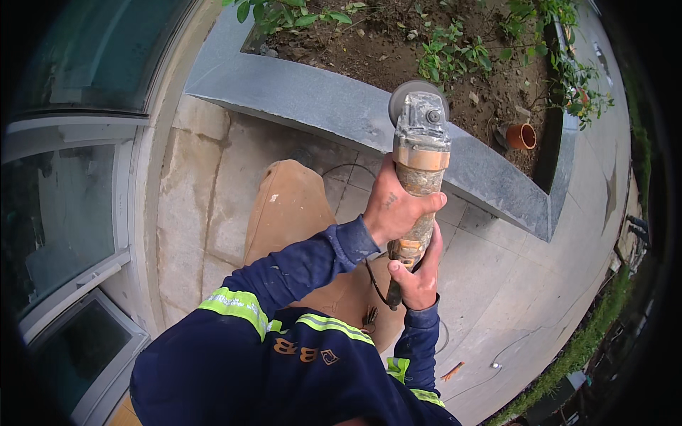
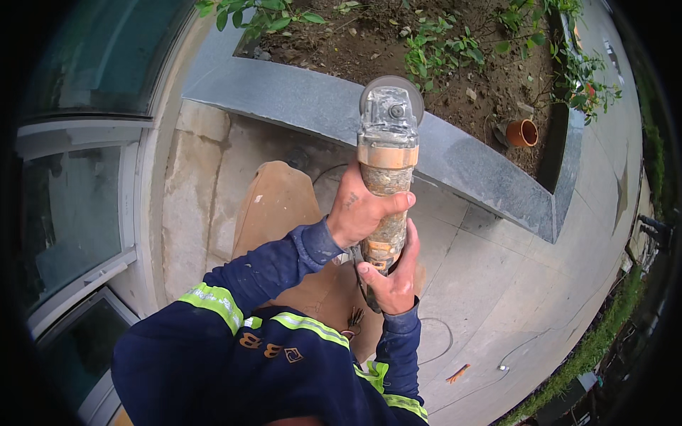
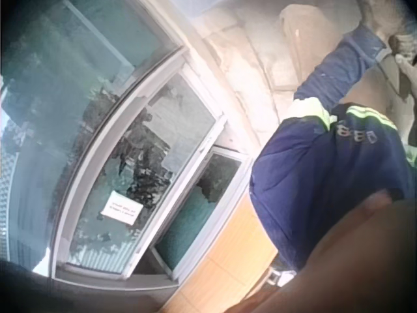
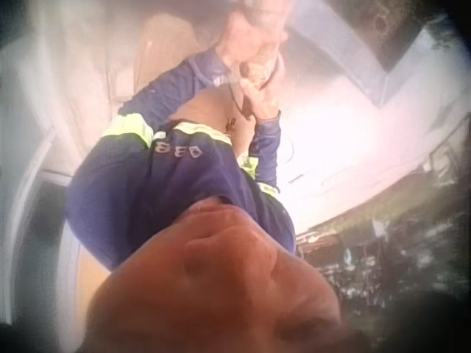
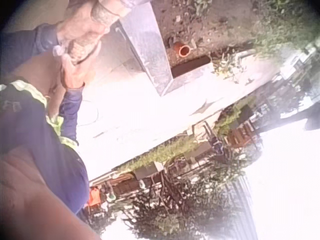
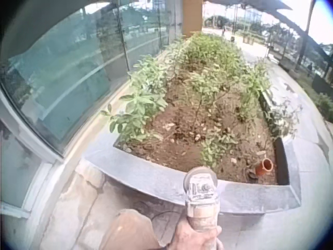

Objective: The person uses an angle grinder to smooth the edge of a curved stone planter. They hold the tool with both hands and move it along the top edge, then pause to wipe the surface with their hand before continuing.

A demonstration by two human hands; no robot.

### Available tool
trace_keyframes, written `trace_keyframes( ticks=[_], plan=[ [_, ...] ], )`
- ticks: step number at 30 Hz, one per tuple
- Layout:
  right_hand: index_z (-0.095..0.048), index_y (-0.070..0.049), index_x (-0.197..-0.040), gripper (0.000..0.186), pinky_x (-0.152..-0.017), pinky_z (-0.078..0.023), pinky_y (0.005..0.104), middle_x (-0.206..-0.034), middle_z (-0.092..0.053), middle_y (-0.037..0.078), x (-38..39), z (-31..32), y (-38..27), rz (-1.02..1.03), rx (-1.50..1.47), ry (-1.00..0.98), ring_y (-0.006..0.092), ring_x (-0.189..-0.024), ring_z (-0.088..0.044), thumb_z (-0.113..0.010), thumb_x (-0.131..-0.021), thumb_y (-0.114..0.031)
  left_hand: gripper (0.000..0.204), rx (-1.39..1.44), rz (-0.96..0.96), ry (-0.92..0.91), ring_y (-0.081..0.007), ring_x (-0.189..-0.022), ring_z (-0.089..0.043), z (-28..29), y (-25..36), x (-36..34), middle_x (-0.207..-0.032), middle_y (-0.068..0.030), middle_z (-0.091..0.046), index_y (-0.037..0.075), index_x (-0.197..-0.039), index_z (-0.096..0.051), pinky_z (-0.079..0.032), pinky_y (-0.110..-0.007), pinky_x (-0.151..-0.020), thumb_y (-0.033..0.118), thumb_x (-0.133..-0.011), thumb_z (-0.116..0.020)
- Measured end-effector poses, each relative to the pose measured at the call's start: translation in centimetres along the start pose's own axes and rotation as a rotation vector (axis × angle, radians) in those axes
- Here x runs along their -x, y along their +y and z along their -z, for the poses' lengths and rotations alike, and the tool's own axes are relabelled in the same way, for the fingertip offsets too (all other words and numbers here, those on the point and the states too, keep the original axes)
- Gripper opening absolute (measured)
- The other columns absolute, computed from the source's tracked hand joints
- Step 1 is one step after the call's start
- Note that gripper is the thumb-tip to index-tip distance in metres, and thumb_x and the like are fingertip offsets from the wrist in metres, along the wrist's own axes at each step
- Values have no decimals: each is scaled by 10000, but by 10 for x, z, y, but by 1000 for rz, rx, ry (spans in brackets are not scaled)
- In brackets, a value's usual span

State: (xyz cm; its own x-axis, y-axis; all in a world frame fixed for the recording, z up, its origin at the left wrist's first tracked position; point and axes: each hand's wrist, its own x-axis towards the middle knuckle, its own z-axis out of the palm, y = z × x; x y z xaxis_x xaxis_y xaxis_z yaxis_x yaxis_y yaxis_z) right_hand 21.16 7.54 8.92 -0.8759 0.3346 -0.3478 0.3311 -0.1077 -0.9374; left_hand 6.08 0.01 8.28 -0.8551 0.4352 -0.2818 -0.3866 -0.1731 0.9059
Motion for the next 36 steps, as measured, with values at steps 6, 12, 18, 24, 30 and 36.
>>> trace_keyframes(
  ticks=[6, 12, 18, 24, 30, 36],
  plan=[
    [-200, -19, -1511, 1021, -892, -524, 372, -1257, -544, 166, -28, 7, 13, 60, 185, 129, 247, -1058, -603, -839, -734, -192, 650, -60, -116, 3, -216, -958, -614, -22, -22, -26, -1058, -136, -595, -59, -1183, -433, -521, -366, -859, 152, -710, -825],
    [-278, -92, -1410, 805, -561, -554, 322, -984, -597, 150, 11, -13, 45, -132, -47, 42, 196, -678, -632, -722, -741, -31, 502, 113, -4, -54, -166, -883, -622, 8, -67, -1, -1011, -79, -609, 2, -1171, -514, -543, -341, -790, 67, -753, -784],
    [-263, -86, -1406, 791, -511, -551, 337, -959, -590, 171, 44, -25, 63, -125, 21, 52, 213, -636, -627, -594, -698, 40, 398, 208, 81, -117, -154, -828, -635, 23, -68, 30, -950, -60, -639, 22, -1117, -594, -546, -334, -733, 101, -780, -792],
    [-299, -70, -1366, 716, -503, -549, 339, -976, -584, 175, 23, -44, 36, -192, -72, 33, 218, -650, -630, -605, -724, 9, 213, 223, 217, -217, -152, -662, -633, 35, -49, 1, -790, -58, -649, 13, -900, -673, -532, -335, -602, 165, -806, -789],
    [-259, -72, -1389, 747, -495, -555, 348, -965, -597, 174, -25, -47, 39, -279, 14, 62, 227, -624, -629, -636, -753, 36, 176, 258, 305, -178, -133, -682, -619, 50, -61, -47, -800, -52, -652, 22, -901, -677, -524, -322, -630, 139, -811, -772],
    [-218, -98, -1429, 826, -520, -552, 336, -936, -602, 161, -42, -65, 44, -404, -125, 121, 229, -614, -626, -698, -763, -3, 225, 152, 363, -77, -115, -750, -603, 56, -93, -70, -854, -32, -635, 28, -986, -651, -508, -310, -659, 91, -801, -762]
  ],
)
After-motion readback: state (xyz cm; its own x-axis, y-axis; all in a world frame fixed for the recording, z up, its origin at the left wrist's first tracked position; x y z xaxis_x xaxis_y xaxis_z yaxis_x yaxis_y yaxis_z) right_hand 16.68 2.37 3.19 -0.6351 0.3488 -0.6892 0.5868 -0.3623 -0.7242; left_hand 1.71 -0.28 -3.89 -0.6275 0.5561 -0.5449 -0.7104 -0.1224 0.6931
